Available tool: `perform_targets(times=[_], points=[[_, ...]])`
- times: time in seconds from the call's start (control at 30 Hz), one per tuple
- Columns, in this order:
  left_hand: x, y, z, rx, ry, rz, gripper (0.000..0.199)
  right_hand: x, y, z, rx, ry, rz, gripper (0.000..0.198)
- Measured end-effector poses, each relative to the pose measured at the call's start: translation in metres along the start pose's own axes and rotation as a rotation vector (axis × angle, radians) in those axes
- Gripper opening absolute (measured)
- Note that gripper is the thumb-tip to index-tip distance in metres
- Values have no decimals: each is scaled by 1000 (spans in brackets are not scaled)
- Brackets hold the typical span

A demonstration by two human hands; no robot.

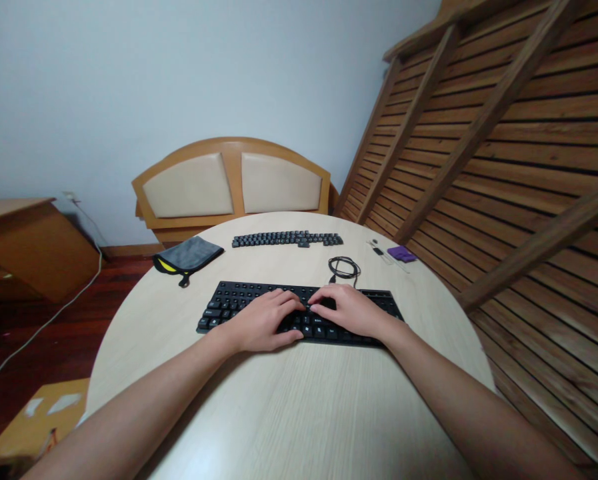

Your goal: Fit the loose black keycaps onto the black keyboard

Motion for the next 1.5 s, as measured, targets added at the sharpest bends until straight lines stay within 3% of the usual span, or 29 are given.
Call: perform_targets(times=[0.6,0.9,1.2,1.5], points=[[1,1,0,-16,2,13,42,1,-1,-3,90,31,-67,8],[2,2,1,-4,-12,31,47,26,-4,8,50,106,161,48],[-4,5,9,-31,-12,27,60,29,-7,9,43,45,166,47],[-5,3,8,-40,-9,21,55,32,-9,13,19,50,179,44]])
Point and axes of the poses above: each hand's wrist, its own y-axis away from the middle knuckle, its own z-axis out of the palm, x = y × z, the point moved 8 cm from there along -y, towards the middle knuckle, and after that the axes turned 10 degrees about z, right-handed, at the moved point
